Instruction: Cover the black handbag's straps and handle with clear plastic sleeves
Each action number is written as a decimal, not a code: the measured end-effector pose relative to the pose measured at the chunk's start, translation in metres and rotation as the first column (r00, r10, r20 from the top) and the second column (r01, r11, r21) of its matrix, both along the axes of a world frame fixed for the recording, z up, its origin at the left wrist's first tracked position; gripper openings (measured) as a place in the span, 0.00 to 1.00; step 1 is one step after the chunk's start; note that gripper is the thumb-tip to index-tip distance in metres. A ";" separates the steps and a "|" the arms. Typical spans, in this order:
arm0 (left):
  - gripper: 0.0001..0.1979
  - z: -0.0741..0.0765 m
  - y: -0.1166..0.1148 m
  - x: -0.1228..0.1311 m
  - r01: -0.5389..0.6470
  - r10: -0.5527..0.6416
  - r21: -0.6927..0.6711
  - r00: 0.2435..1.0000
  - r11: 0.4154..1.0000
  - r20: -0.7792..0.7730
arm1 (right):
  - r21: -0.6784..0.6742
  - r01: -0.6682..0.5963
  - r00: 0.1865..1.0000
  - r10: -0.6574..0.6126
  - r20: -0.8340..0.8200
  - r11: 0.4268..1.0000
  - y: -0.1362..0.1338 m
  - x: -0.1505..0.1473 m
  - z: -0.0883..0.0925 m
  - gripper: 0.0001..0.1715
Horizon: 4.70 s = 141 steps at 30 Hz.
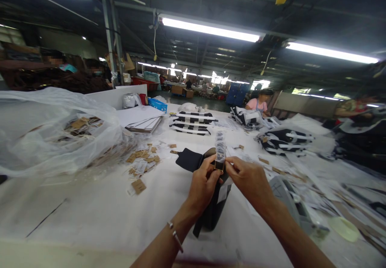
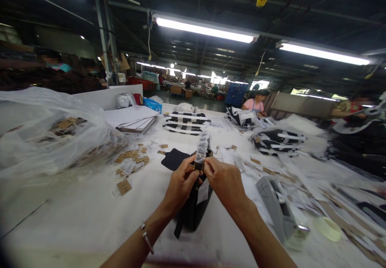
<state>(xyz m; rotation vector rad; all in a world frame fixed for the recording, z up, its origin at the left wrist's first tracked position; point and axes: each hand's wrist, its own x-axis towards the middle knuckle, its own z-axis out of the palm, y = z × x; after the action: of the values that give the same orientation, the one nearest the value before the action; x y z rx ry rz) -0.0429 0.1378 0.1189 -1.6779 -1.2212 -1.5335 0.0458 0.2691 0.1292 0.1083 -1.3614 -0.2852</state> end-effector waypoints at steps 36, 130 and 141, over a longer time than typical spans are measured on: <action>0.07 -0.059 -0.022 -0.060 -0.418 0.588 0.426 0.677 0.802 -0.443 | -0.759 -0.567 0.204 0.948 0.246 0.319 -0.009 -0.036 -0.030 0.39; 0.19 -0.037 -0.017 -0.099 0.328 -0.358 0.148 0.799 0.933 0.483 | -0.691 -0.646 0.425 0.905 0.027 0.324 0.027 -0.125 -0.090 0.36; 0.18 -0.066 -0.012 -0.073 0.380 -0.380 0.116 0.753 0.918 0.538 | -0.810 -0.312 0.535 0.796 0.281 0.496 -0.004 -0.102 -0.149 0.20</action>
<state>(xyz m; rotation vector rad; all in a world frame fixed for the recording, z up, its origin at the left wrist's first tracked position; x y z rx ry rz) -0.1155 0.1258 0.0530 -1.5995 -1.1805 -2.4001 -0.0561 0.2649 -0.0202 0.0581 -1.9307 0.9951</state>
